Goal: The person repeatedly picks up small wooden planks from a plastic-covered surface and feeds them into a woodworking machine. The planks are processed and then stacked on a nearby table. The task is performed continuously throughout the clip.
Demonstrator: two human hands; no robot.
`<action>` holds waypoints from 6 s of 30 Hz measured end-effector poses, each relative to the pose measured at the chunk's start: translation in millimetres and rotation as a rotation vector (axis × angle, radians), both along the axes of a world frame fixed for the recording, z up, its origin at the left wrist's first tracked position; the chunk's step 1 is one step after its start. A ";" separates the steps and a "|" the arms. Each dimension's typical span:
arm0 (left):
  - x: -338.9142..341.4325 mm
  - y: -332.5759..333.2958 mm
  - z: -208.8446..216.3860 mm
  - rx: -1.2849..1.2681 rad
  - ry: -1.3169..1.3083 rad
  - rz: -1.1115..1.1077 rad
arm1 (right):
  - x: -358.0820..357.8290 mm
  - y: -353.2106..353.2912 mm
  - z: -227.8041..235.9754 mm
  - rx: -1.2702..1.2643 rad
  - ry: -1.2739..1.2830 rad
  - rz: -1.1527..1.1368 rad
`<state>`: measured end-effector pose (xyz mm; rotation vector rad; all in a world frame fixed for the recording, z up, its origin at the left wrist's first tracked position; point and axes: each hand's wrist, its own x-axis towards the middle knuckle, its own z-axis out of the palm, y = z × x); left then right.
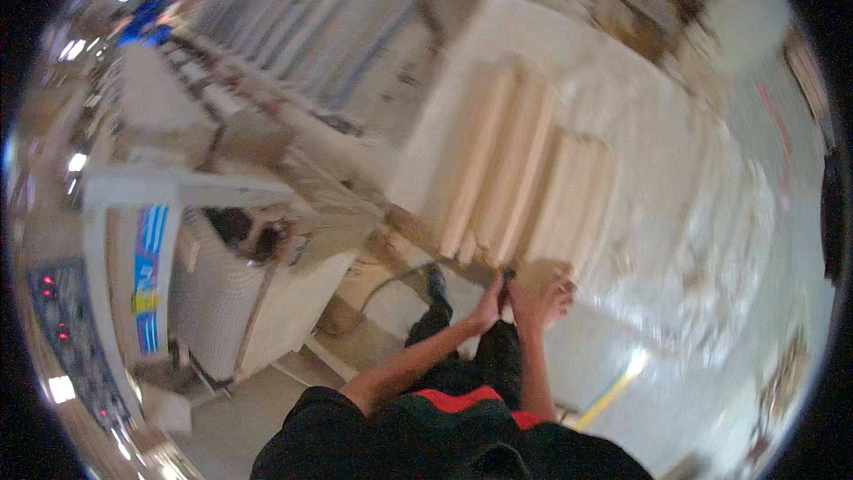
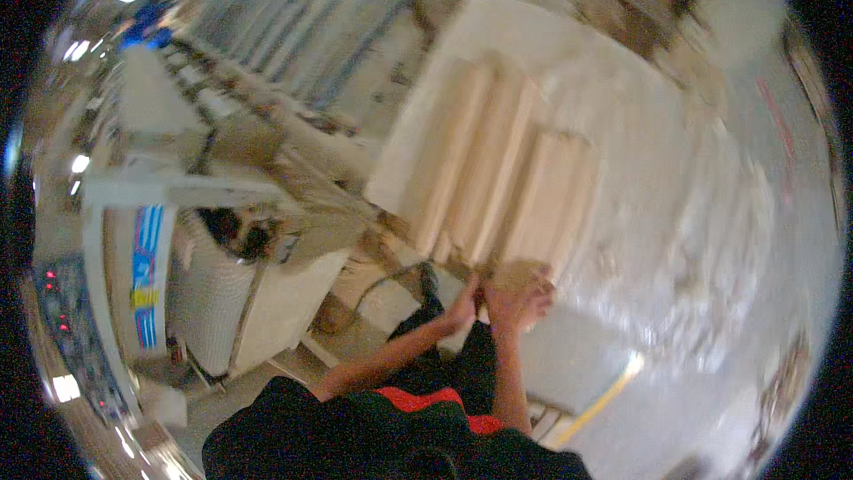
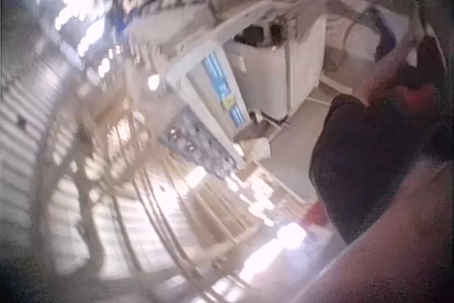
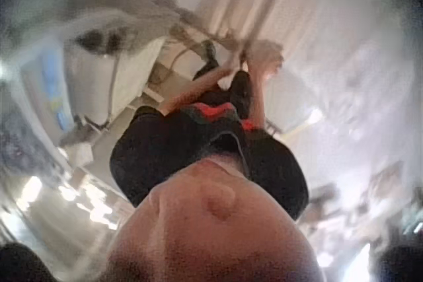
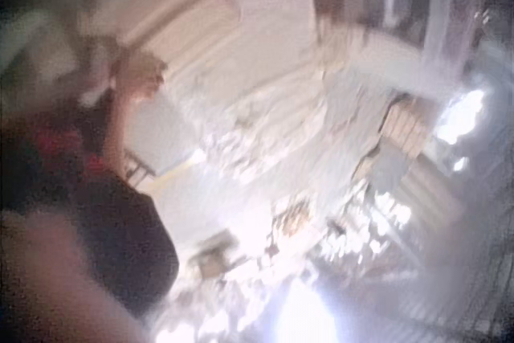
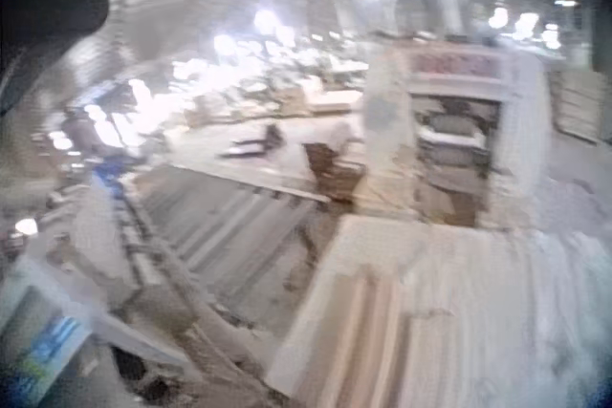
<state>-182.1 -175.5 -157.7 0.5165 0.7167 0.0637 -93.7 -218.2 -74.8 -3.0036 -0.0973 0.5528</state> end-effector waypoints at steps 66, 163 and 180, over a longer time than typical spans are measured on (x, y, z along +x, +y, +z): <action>-534.0 234.2 126.7 0.029 -0.518 1.556 | -604.1 314.3 125.8 0.442 -0.001 1.226; 161.6 19.4 60.0 1.514 0.207 -0.416 | 194.6 -83.5 5.7 0.594 -0.342 -0.005; 171.5 23.2 61.6 1.567 0.236 -0.462 | 166.5 -44.1 14.6 0.593 -0.359 0.039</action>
